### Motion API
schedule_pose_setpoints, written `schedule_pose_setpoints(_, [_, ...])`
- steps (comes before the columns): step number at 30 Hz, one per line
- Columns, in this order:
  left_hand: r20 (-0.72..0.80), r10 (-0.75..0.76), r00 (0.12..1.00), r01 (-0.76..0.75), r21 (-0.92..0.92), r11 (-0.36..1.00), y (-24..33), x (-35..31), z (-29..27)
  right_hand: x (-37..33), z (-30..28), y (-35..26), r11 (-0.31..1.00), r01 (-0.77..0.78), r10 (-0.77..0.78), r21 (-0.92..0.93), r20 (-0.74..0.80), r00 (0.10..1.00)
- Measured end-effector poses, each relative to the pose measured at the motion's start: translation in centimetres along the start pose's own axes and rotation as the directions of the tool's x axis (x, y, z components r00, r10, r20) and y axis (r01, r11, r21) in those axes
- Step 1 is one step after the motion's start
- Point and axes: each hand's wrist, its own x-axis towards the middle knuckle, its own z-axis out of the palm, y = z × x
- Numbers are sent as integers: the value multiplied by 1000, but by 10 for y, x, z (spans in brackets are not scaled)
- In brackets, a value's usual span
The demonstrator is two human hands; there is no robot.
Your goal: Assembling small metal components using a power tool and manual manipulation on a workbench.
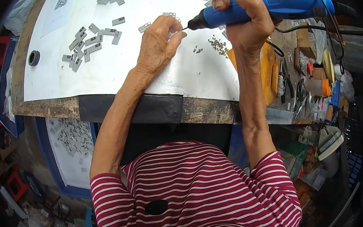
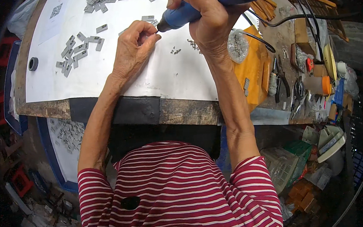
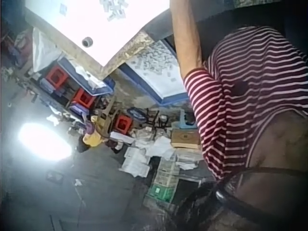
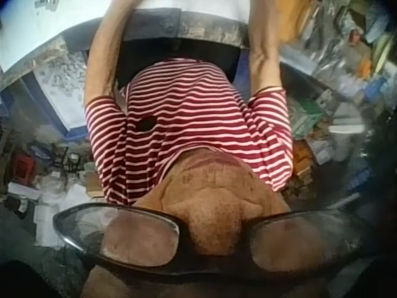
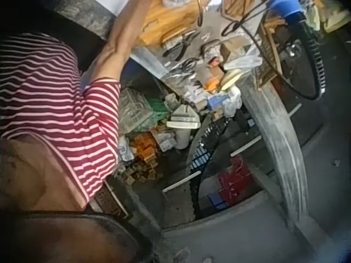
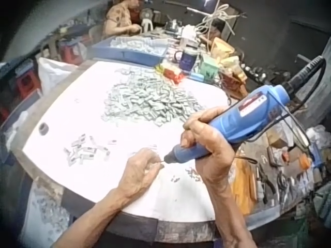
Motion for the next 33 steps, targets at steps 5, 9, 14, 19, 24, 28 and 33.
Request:
schedule_pose_setpoints(5, [19, -33, 999, 33, -1, 999, 3, 0, -1, 0, -3, 0, 1000, 14, -14, 3, 15, 1000])
schedule_pose_setpoints(9, [16, -12, 1000, 12, 8, 1000, 0, -1, 0, -1, -3, 1, 1000, 6, -6, 1, 12, 1000])
schedule_pose_setpoints(14, [63, -19, 998, 17, 29, 999, 2, -1, -2, -1, -3, 3, 999, 1, -2, 36, 19, 1000])
schedule_pose_setpoints(19, [62, -30, 998, 29, 18, 999, 2, -1, -2, -1, -3, 2, 1000, 0, 0, -7, 23, 1000])
schedule_pose_setpoints(24, [52, -26, 998, 27, -11, 1000, 0, -1, 0, -2, -3, 2, 1000, -8, 8, -9, 24, 1000])
schedule_pose_setpoints(28, [56, 20, 998, -22, 46, 999, -2, -2, 1, -2, -2, 2, 1000, -12, 11, 4, 19, 1000])
schedule_pose_setpoints(33, [64, 100, 993, -107, 134, 985, -3, -3, 2, -4, 0, 0, 999, 12, -9, -44, 68, 998])
